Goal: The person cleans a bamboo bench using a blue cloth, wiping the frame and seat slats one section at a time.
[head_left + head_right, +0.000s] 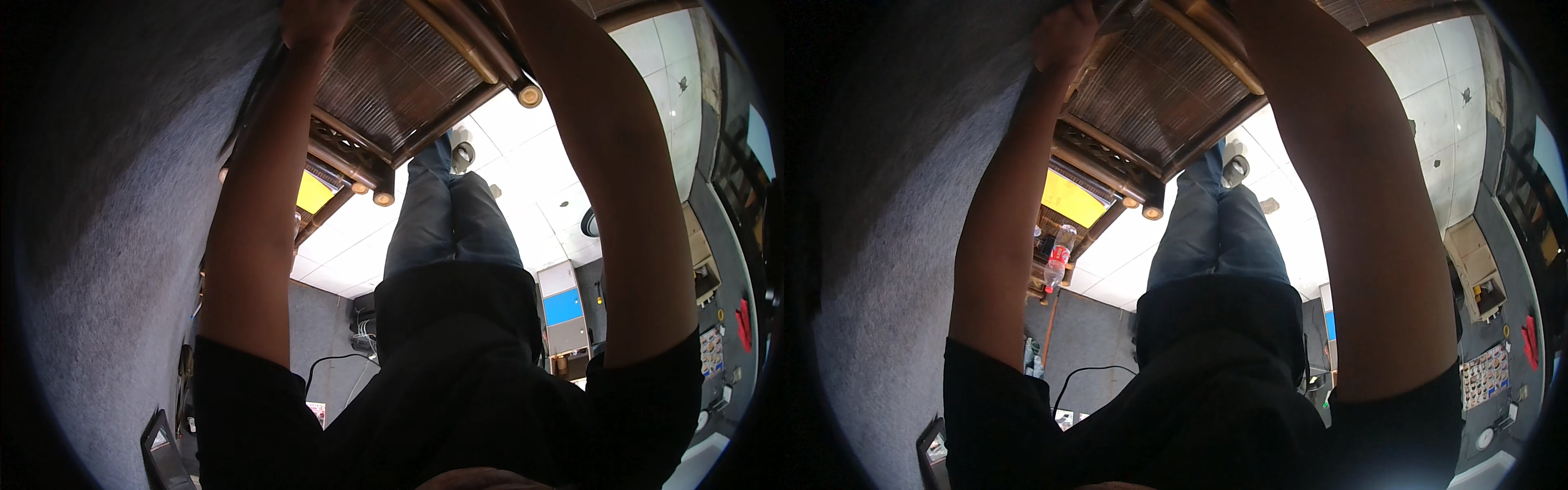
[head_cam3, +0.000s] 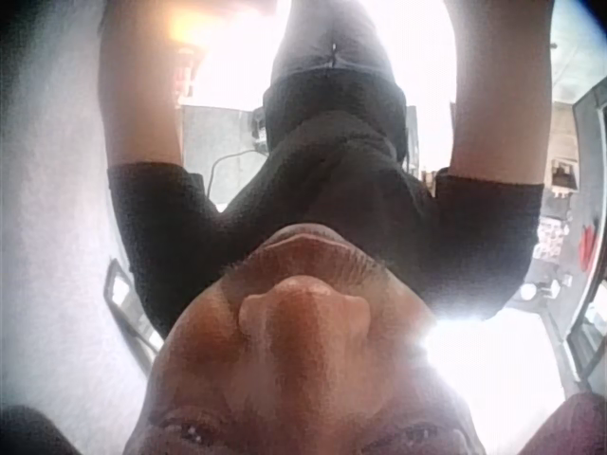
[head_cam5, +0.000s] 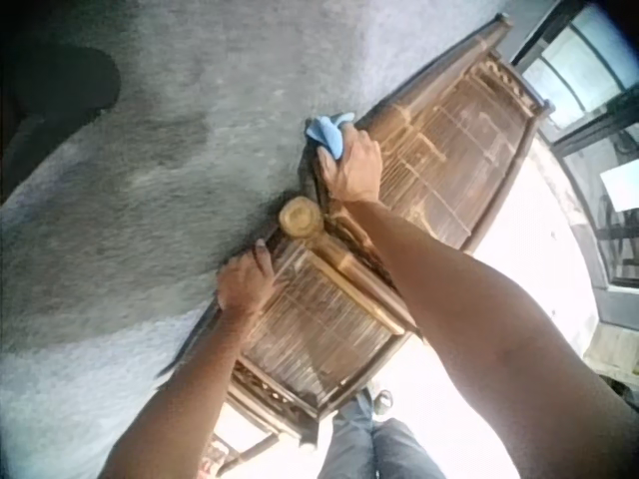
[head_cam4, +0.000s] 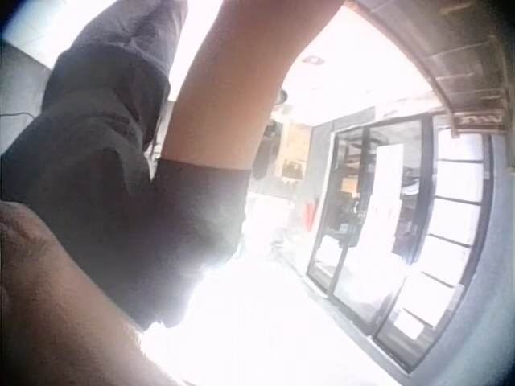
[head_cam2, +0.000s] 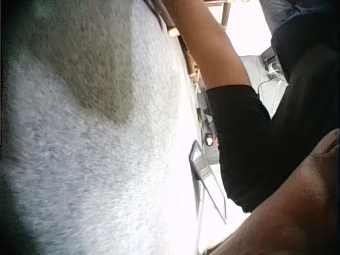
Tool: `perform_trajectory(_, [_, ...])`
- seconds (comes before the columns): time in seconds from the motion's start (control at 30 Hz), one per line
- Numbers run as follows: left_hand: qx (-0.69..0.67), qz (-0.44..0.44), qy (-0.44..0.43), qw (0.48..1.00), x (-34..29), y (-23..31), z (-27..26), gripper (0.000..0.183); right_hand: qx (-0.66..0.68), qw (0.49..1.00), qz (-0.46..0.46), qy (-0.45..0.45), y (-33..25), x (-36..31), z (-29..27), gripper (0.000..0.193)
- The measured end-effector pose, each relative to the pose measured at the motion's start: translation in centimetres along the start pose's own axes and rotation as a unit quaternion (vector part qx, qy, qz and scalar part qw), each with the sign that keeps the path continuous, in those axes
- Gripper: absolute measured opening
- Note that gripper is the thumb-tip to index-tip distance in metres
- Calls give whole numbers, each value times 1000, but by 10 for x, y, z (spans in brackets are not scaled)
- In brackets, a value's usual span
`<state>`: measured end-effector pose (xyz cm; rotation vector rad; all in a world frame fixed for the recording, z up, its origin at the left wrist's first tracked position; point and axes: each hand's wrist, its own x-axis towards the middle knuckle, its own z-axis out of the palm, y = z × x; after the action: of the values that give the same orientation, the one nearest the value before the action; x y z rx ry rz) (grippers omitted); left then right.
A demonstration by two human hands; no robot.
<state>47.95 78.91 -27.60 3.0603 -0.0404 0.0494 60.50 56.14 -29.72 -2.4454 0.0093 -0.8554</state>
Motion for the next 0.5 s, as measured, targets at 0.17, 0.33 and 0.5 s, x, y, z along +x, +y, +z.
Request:
perform_trajectory(0.17, [-7, 2, -17, 1000, 1, -1, -3, 61, 11, 1000, 0, -4, -5, 3, -4, 42])
perform_trajectory(0.33, [-10, 5, -51, 999, 3, -1, -5, 63, 30, 1000, 5, -8, -9, 6, -6, 40])
perform_trajectory(0.5, [-7, 24, -11, 1000, 1, -6, -4, 64, 37, 999, 3, -23, -9, 5, -7, 40])
